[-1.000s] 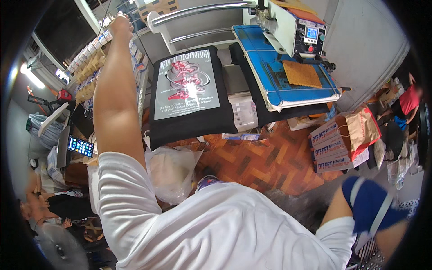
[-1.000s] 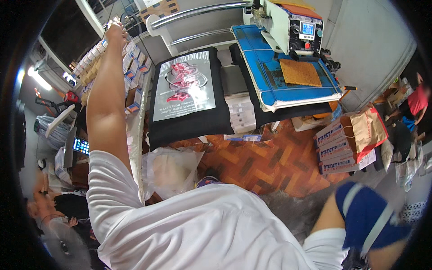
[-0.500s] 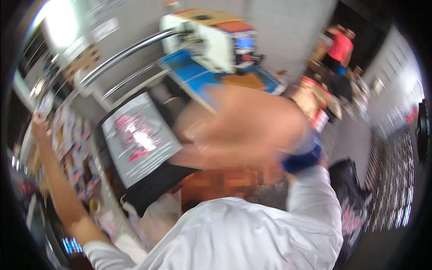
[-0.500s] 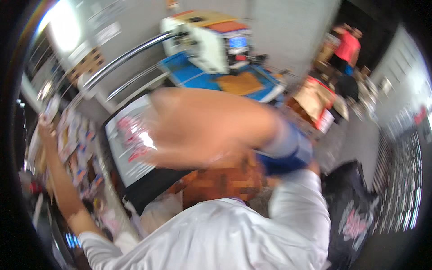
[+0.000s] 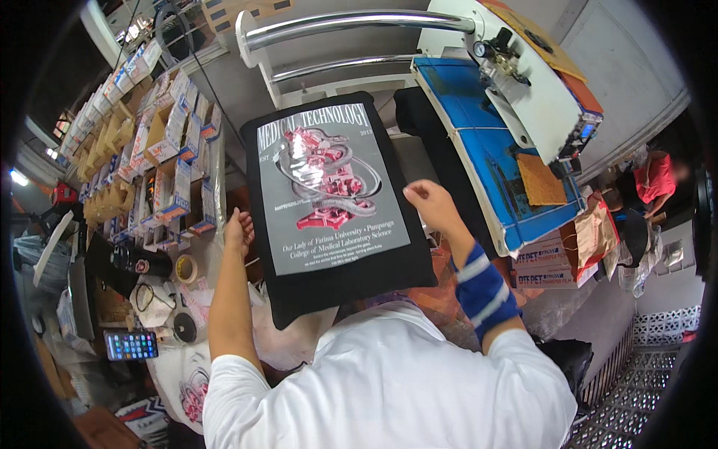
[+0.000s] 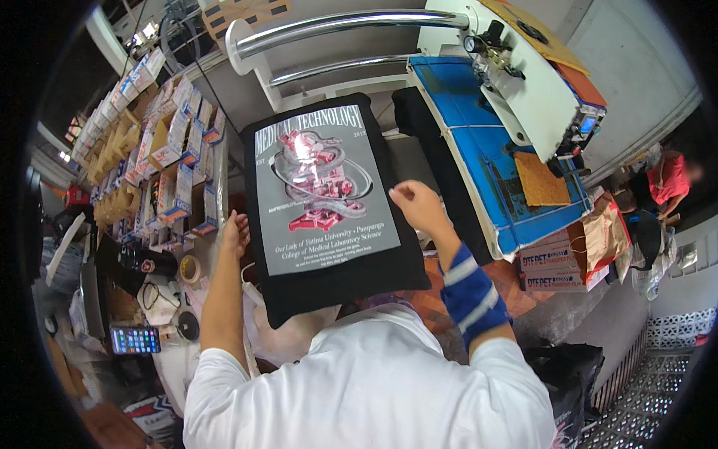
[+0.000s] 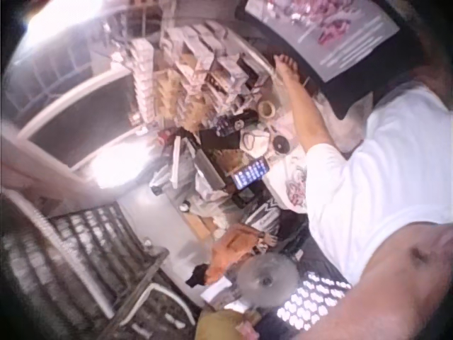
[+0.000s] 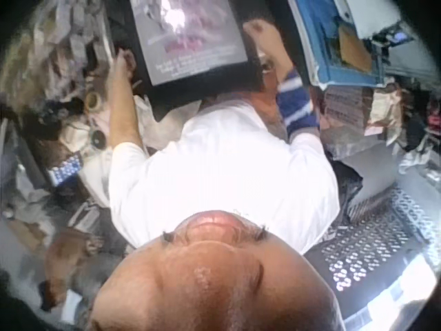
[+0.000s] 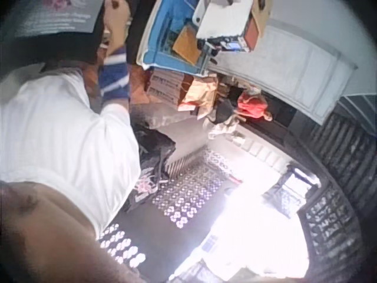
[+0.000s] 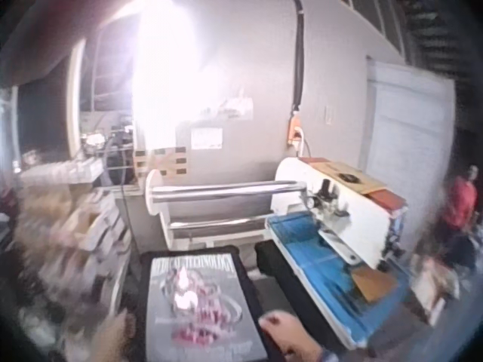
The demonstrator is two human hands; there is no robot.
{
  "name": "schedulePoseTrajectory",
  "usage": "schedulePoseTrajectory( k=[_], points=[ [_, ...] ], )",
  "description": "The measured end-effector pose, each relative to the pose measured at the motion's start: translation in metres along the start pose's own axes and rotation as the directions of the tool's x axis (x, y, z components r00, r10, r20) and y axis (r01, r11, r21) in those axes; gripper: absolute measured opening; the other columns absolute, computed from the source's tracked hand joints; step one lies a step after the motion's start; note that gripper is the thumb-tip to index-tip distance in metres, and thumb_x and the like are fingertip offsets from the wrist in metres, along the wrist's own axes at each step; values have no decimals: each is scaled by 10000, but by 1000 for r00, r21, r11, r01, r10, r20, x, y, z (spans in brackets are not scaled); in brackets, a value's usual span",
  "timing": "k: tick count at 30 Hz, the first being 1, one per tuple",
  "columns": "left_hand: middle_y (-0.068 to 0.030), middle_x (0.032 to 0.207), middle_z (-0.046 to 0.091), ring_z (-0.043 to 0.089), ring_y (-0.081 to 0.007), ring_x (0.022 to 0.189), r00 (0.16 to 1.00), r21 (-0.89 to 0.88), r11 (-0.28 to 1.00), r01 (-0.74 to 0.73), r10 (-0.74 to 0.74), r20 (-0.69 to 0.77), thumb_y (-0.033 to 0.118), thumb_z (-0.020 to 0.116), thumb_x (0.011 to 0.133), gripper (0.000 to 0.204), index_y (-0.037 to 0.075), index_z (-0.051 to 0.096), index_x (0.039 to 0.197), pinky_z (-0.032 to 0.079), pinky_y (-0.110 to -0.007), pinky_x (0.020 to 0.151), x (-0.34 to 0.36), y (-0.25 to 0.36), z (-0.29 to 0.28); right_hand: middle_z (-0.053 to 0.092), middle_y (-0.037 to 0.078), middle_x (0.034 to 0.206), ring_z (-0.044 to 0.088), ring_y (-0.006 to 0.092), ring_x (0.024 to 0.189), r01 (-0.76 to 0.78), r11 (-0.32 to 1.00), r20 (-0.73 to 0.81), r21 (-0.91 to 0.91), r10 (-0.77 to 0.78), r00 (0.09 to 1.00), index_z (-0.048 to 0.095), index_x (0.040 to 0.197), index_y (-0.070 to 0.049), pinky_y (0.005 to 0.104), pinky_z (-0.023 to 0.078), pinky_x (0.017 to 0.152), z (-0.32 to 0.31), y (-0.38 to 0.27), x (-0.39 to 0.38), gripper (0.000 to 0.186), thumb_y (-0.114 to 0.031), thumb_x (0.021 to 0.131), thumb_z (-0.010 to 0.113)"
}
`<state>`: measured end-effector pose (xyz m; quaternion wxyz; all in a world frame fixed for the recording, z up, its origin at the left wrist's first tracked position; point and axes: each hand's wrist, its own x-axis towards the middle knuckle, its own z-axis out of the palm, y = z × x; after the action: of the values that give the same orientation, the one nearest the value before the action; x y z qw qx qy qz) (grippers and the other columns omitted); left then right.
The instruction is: The person aligns a black t-shirt under a heat press, closes the press, then opens it and removes the printed shirt. They then place another black t-shirt under the press and smooth it out.
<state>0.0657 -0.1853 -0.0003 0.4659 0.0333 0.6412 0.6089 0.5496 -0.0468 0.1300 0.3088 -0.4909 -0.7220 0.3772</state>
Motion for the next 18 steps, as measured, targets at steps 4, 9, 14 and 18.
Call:
schedulePoseTrajectory(
  k=[4,9,14,18],
  points=[
    [39,847,586,521,-84,656,1000,90,996,-19,17,16,491,563,1005,387,117,641,1061,435,-233,578,40,-1,10,695,155,935,683,291,866,44,986,-307,-161,-93,947,702,976,-13,383,532,800,49,61,121,273,-280,928,679],
    [-24,1126,650,606,-157,974,996,167,982,-94,92,22,513,562,998,438,115,620,1171,477,-322,820,112,56,31,711,122,943,681,267,877,-284,875,-223,392,390,893,692,983,-33,412,535,807,86,121,256,289,-315,969,630],
    [-145,1576,385,325,-348,1448,958,195,939,284,-272,-88,684,442,972,793,78,468,1484,266,-523,1169,166,87,95,714,123,974,675,255,896,-681,223,509,698,514,690,691,1100,-48,413,542,838,100,129,308,298,-311,965,653],
    [-142,1373,612,593,-307,1225,974,75,984,158,-168,150,650,498,967,701,73,602,1350,480,-498,1021,187,104,112,715,128,1026,668,266,936,-571,304,341,763,560,755,681,1161,-27,415,537,865,102,121,317,334,-260,923,713]
  ],
)
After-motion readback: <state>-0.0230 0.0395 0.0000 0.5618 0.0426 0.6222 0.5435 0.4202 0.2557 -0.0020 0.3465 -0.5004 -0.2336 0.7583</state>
